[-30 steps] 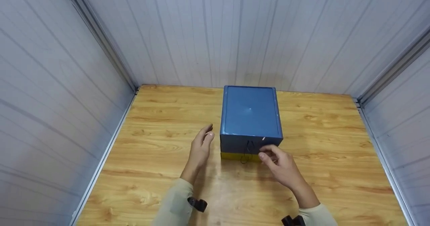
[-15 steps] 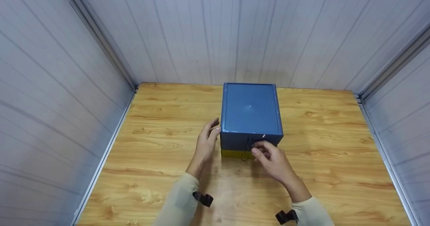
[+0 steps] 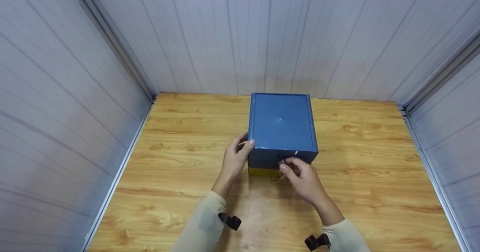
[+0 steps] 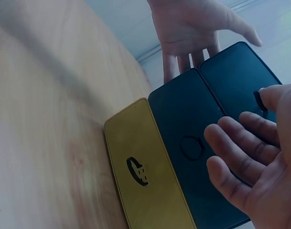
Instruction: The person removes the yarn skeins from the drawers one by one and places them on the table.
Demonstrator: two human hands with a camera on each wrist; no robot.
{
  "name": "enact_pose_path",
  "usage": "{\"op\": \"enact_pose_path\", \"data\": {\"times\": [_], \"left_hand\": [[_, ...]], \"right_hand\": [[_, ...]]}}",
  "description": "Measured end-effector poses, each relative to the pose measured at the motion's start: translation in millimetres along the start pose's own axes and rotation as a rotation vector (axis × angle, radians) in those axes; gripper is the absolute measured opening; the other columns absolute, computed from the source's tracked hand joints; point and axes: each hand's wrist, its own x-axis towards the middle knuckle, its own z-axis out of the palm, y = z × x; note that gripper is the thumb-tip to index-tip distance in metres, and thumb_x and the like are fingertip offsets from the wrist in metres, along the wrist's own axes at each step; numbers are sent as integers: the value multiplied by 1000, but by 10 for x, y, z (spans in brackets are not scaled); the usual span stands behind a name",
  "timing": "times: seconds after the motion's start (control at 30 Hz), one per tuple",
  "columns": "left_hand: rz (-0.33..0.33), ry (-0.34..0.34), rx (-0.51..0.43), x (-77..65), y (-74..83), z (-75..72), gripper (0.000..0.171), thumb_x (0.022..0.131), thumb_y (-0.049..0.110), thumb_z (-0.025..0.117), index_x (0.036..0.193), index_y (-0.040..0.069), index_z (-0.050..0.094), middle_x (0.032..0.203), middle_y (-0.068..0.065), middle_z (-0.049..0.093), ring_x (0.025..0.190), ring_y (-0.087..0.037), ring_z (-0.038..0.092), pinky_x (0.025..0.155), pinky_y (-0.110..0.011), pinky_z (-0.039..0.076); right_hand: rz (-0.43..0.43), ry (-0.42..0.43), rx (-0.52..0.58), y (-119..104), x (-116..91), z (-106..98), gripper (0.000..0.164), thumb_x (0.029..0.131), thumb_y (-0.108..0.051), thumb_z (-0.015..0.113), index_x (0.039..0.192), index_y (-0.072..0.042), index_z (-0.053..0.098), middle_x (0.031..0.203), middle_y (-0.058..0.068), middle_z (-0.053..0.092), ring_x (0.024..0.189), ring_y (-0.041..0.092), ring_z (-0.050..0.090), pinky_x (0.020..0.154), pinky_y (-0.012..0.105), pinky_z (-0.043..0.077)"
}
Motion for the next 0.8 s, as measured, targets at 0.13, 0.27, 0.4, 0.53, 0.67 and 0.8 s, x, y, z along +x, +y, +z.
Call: {"op": "enact_pose_path", "data": {"times": [0.13,0.27,0.4,0.53,0.67,0.8], "left_hand": [[-31,-19,-8,6,31,-17,62,98,40,65,151,11,50,147,-13,55,134,-30,55,101,-47,54],[-39,-37,-22,13,43,-30,64,98,39,66,152,8,49,147,-15,55,135,-32,55,101,-47,54],[-33,-33,-19,5,27,-32,64,98,37,65,151,6,49,146,-16,56,134,-33,56,100,-47,55],[-29,-22,-34,11,23,-14,62,98,35,66,151,6,50,146,-17,57,133,-33,57,100,-46,55],[-31,-18,-42,27,36,3,62,97,35,67,150,7,52,143,-16,59,131,-32,58,98,-44,57],[-32,-18,-41,20,35,-9,62,97,36,67,149,7,52,143,-16,59,131,-31,59,97,-42,57]], "right_hand": [[10,-2,27,-15,-9,11,24,103,-17,64,110,5,69,99,24,71,80,16,72,70,29,60],[13,-10,41,-33,-27,9,25,103,-18,64,109,6,68,100,25,70,83,17,72,72,30,61],[31,-20,34,-60,-52,-3,27,103,-20,63,109,5,69,98,22,71,83,17,72,73,30,61],[57,-28,31,-80,-70,-21,24,103,-20,63,107,3,68,95,20,71,82,19,72,73,31,61],[51,-37,35,-81,-110,-37,19,103,-20,63,104,-2,69,94,19,70,83,20,71,74,32,61],[28,-50,28,-69,-165,-31,18,103,-21,63,103,-4,70,93,19,70,83,23,71,74,32,62]]}}
